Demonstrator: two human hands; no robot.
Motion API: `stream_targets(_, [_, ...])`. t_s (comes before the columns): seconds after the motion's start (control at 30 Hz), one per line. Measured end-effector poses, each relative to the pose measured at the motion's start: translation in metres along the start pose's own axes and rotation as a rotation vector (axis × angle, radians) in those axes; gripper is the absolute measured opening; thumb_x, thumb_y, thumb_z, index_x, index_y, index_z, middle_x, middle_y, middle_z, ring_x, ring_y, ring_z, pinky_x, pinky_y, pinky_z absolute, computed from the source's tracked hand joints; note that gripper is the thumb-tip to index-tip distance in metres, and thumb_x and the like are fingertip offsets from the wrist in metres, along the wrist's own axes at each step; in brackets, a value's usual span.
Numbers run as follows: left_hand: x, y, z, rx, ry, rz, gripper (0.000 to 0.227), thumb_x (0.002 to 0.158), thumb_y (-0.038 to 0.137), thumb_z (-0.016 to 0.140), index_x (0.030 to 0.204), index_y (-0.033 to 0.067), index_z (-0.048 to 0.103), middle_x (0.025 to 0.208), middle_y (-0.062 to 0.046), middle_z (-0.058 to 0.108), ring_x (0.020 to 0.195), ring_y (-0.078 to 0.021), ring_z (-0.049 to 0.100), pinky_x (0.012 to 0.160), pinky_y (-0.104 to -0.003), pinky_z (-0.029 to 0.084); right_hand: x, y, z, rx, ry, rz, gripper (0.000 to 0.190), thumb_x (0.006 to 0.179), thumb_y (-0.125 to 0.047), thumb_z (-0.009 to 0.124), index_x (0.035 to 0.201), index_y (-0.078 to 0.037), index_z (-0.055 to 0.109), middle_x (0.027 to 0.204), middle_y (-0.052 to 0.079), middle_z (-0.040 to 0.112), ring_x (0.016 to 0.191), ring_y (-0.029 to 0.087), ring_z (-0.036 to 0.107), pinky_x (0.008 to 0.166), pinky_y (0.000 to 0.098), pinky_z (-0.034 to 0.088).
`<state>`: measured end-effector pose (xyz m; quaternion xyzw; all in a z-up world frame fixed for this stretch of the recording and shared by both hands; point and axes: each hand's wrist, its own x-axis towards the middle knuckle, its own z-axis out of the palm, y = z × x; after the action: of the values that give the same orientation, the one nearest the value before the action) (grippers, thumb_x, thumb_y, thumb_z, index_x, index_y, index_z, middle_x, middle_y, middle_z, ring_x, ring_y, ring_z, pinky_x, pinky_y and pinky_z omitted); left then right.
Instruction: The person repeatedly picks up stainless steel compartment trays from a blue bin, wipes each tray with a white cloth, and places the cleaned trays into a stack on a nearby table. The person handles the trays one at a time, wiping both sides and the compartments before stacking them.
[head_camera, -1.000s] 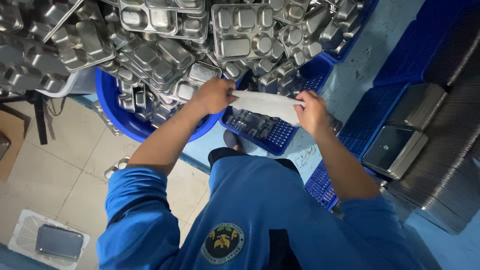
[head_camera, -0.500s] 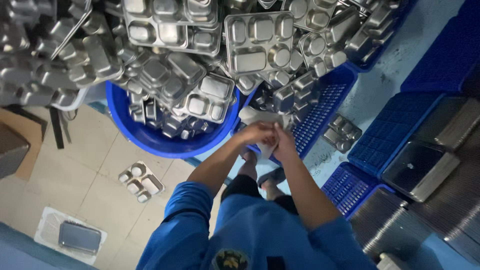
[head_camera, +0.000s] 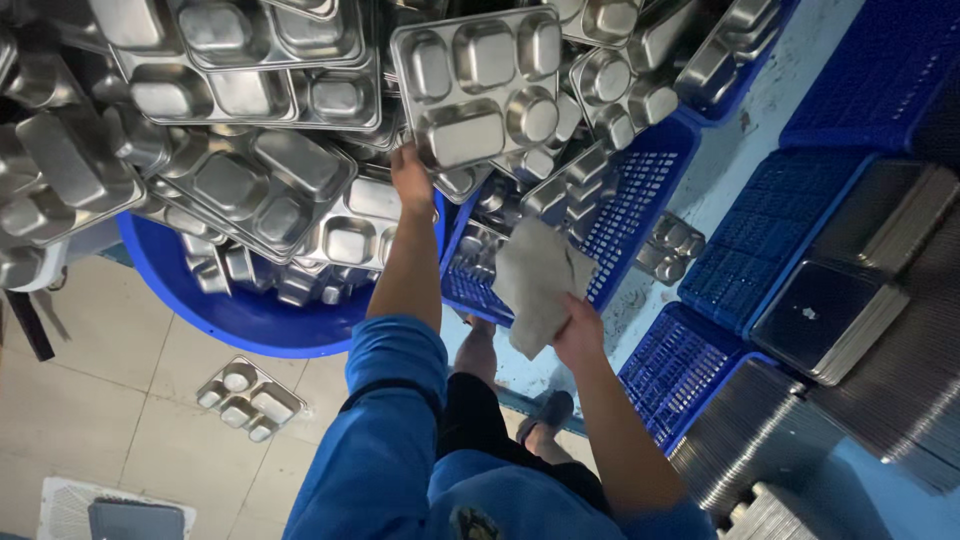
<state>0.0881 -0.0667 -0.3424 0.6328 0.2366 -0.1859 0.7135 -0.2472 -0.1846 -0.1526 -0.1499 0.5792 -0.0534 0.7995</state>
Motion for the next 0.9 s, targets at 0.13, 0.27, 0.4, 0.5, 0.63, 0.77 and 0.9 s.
stream_targets(0.13, [-0.007,-0.008,0.020,0.173,-0.154,0.177,0.036,0.102,0.035,0.061,0.104,0.0008,0.073,0.091,-0.004,0.069,0.084,-0.0155,0.058,0.075,-0.032,0.049,-0.010,-0.005,-0.005,0.039,-0.107,-0.063,0.049,0.098,-0.016,0.053,0.146,-0.009,0.048,0.142,0.011,0.057,0.131,0.031,0.054,0.110,0.0509,0.043])
stream_targets(0.27, [-0.071,0.014,0.061,0.210,-0.103,0.263,0.038,0.113,0.033,0.055,0.098,-0.0008,0.063,0.078,-0.009,0.059,0.071,-0.0186,0.054,0.067,-0.039,0.044,-0.027,-0.030,0.012,0.044,-0.105,-0.199,0.048,0.102,-0.022,0.050,0.147,-0.006,0.046,0.146,0.011,0.056,0.134,0.029,0.054,0.113,0.0469,0.043])
stream_targets(0.4, [-0.175,0.067,0.059,0.395,-0.206,0.552,0.037,0.112,0.029,0.047,0.091,0.0020,0.061,0.074,-0.013,0.059,0.069,-0.0273,0.057,0.064,-0.042,0.047,-0.047,-0.071,0.066,-0.418,-0.093,-0.503,0.051,0.106,-0.027,0.052,0.147,0.002,0.052,0.145,0.019,0.059,0.131,0.032,0.057,0.110,0.0410,0.044])
stream_targets(0.5, [-0.265,0.099,0.040,0.438,-0.448,0.653,0.034,0.112,0.026,0.046,0.092,0.0007,0.056,0.072,-0.013,0.052,0.064,-0.0252,0.052,0.062,-0.041,0.044,-0.061,-0.094,0.113,-0.950,-0.225,-1.070,0.062,0.098,-0.021,0.064,0.150,0.004,0.043,0.149,0.027,0.049,0.136,0.039,0.049,0.114,0.0436,0.040])
stream_targets(0.63, [-0.349,0.121,0.025,0.419,-0.421,0.469,0.032,0.108,0.027,0.046,0.089,0.0040,0.058,0.062,-0.008,0.055,0.056,-0.0193,0.055,0.055,-0.038,0.044,-0.088,-0.101,0.140,-1.099,-0.307,-1.550,0.080,0.086,-0.019,0.079,0.149,0.006,0.036,0.148,0.034,0.046,0.137,0.045,0.046,0.115,0.0464,0.037])
stream_targets(0.77, [-0.384,0.125,0.009,0.433,-0.253,0.626,0.037,0.111,0.028,0.045,0.087,0.0042,0.058,0.064,-0.006,0.057,0.059,-0.0178,0.055,0.058,-0.037,0.045,-0.123,-0.072,0.100,-1.179,-0.319,-1.340,0.064,0.095,-0.023,0.071,0.147,0.001,0.041,0.142,0.027,0.055,0.134,0.042,0.051,0.113,0.0495,0.041])
stream_targets(0.9, [-0.418,0.107,-0.019,0.270,-0.216,0.462,0.035,0.110,0.030,0.046,0.089,0.0052,0.061,0.068,-0.002,0.056,0.063,-0.0107,0.052,0.057,-0.032,0.043,-0.134,-0.083,0.037,-1.429,-0.504,-1.681,0.049,0.087,-0.022,0.071,0.131,-0.004,0.059,0.135,0.022,0.063,0.133,0.040,0.050,0.108,0.0547,0.037])
